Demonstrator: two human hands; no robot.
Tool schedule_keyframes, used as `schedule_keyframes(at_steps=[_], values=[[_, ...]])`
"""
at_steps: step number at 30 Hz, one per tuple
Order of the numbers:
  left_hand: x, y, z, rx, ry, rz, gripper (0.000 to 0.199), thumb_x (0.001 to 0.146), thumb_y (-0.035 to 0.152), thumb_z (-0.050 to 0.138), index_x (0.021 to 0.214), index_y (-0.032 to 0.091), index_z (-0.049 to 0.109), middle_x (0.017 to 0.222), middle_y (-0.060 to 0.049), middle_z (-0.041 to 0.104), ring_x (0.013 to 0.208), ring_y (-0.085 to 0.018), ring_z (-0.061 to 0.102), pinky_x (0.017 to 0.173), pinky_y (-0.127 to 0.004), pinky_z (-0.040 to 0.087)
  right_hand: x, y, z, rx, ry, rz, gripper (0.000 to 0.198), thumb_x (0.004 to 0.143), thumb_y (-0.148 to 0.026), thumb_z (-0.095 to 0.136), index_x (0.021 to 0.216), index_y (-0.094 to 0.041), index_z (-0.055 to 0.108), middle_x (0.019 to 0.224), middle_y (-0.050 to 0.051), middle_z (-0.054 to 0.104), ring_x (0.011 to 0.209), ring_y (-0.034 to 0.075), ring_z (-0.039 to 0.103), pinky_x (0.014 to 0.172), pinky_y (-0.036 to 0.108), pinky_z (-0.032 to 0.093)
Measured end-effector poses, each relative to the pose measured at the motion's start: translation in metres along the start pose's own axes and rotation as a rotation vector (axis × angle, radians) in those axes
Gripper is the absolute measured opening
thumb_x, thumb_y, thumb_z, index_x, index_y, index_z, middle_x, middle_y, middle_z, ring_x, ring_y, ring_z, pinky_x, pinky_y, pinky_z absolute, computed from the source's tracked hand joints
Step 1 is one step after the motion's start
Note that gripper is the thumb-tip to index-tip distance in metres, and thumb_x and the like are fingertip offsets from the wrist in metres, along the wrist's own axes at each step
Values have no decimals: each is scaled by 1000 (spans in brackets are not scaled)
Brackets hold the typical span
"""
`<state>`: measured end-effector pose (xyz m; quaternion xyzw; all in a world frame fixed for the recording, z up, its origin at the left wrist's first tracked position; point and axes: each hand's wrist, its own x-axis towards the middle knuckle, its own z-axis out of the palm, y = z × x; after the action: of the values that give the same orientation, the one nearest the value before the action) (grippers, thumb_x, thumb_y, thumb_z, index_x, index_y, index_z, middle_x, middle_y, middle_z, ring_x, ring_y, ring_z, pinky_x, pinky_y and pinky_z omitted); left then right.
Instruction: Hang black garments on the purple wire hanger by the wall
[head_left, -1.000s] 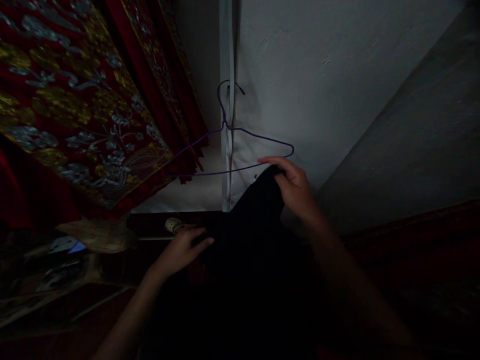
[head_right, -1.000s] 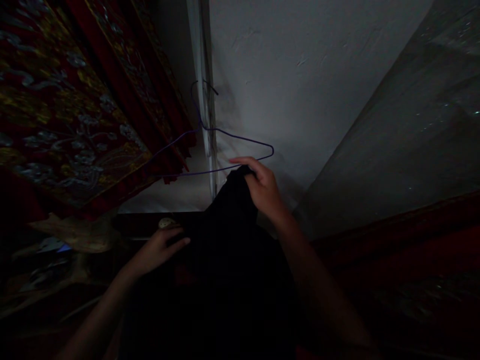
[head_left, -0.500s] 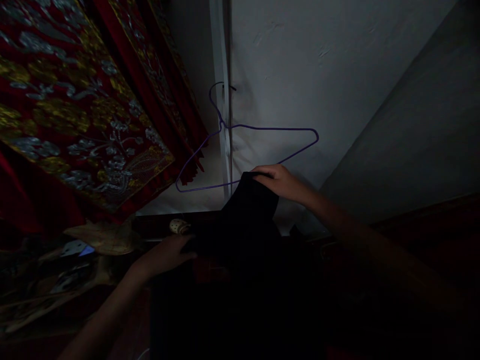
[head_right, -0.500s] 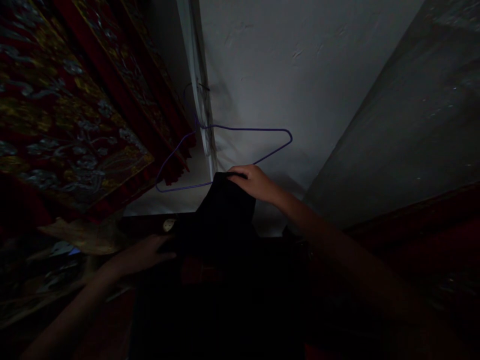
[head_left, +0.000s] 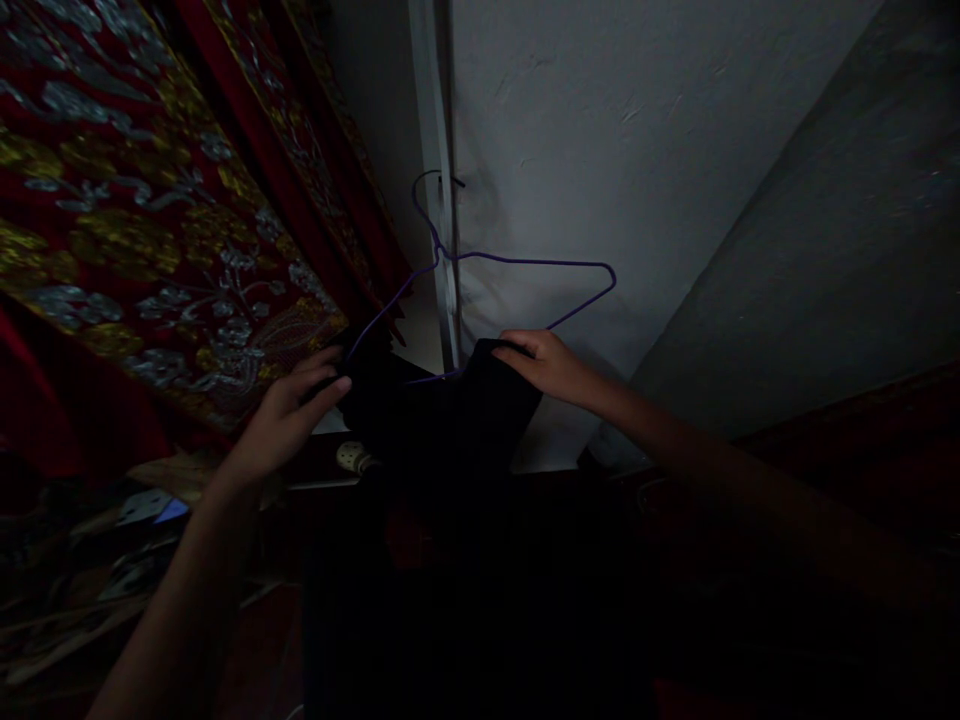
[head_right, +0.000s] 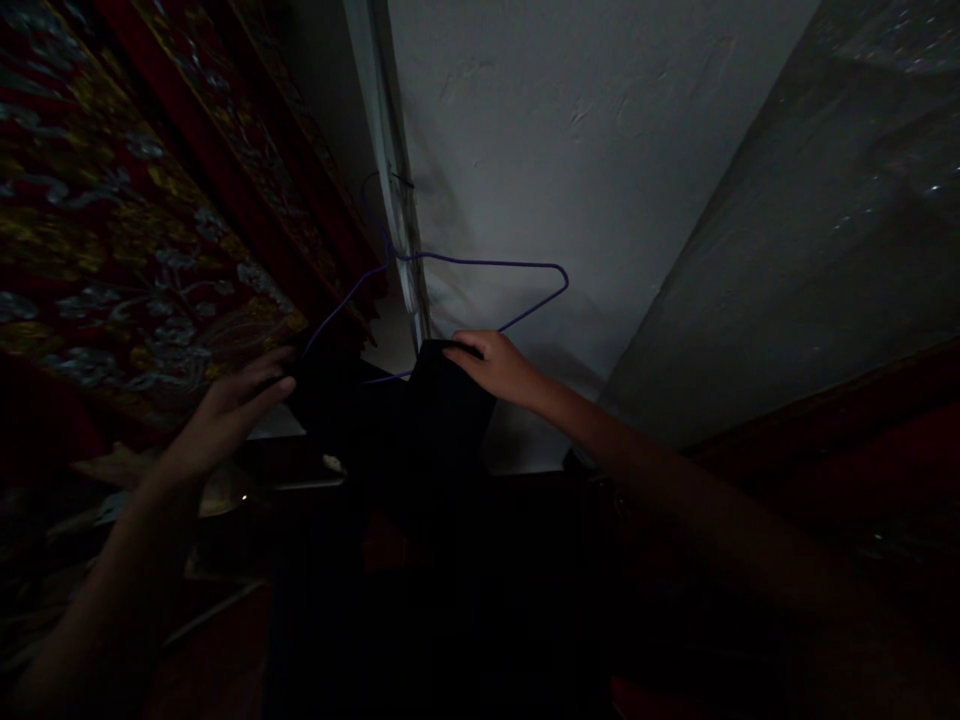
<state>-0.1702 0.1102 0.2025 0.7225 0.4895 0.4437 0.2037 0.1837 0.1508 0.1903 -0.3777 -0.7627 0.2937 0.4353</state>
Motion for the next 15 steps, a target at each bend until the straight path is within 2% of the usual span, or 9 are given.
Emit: schedule_keyframes(at_steps=[3, 5, 8, 10, 12, 14, 15], values=[[23, 28, 14, 9, 97, 203, 35, 86, 54, 69, 85, 19, 71, 143, -15, 61, 136, -33, 52, 119, -48, 34, -2, -3, 8, 68, -23, 16, 28, 90, -40, 60, 73, -18, 67, 65, -3, 59, 62, 13, 52, 59, 26, 39], [45, 41, 22, 83, 66, 307, 28, 87, 46, 69, 94, 19, 69, 134, -13, 66, 131, -31, 56, 116, -47, 36, -4, -7, 9, 70, -54, 29, 30, 91, -43, 58, 79, -18, 69, 69, -1, 63, 63, 14, 55, 61, 27, 43], [73, 47, 28, 98, -42, 297, 36, 84, 35, 69, 116, 19, 64, 113, -8, 72, 111, -26, 66, 102, -40, 49, -8, -9, -4, -42, -56, 9, 33, 93, -45, 55, 90, -18, 72, 80, 2, 71, 74, 19, 64, 72, 33, 51], [82, 45, 27, 86, -136, 244, 33, 86, 35, 66, 114, 17, 66, 103, -6, 74, 97, -24, 69, 91, -36, 53, -11, -6, -21, -151, 70, -53, 30, 95, -41, 54, 102, -19, 74, 97, 6, 75, 93, 24, 69, 87, 40, 54], [85, 40, 25, 122, -202, 217, 26, 90, 37, 60, 101, 17, 71, 96, -6, 75, 91, -23, 70, 87, -34, 53, -10, 1, -44, -249, 281, -104, 34, 94, -37, 56, 120, -20, 70, 118, 9, 73, 109, 27, 68, 96, 43, 53], [83, 36, 22, 160, -204, 220, 28, 93, 38, 56, 94, 17, 73, 93, -6, 75, 89, -23, 69, 85, -32, 53, -5, 10, -68, -317, 457, -87, 44, 92, -36, 62, 133, -20, 64, 123, 11, 71, 107, 28, 69, 91, 42, 55], [82, 35, 21, 165, -194, 229, 29, 94, 38, 55, 95, 17, 74, 93, -5, 76, 89, -23, 69, 85, -32, 53, -1, 15, -80, -341, 489, -54, 48, 90, -36, 65, 135, -18, 64, 118, 11, 72, 101, 27, 71, 84, 40, 56]])
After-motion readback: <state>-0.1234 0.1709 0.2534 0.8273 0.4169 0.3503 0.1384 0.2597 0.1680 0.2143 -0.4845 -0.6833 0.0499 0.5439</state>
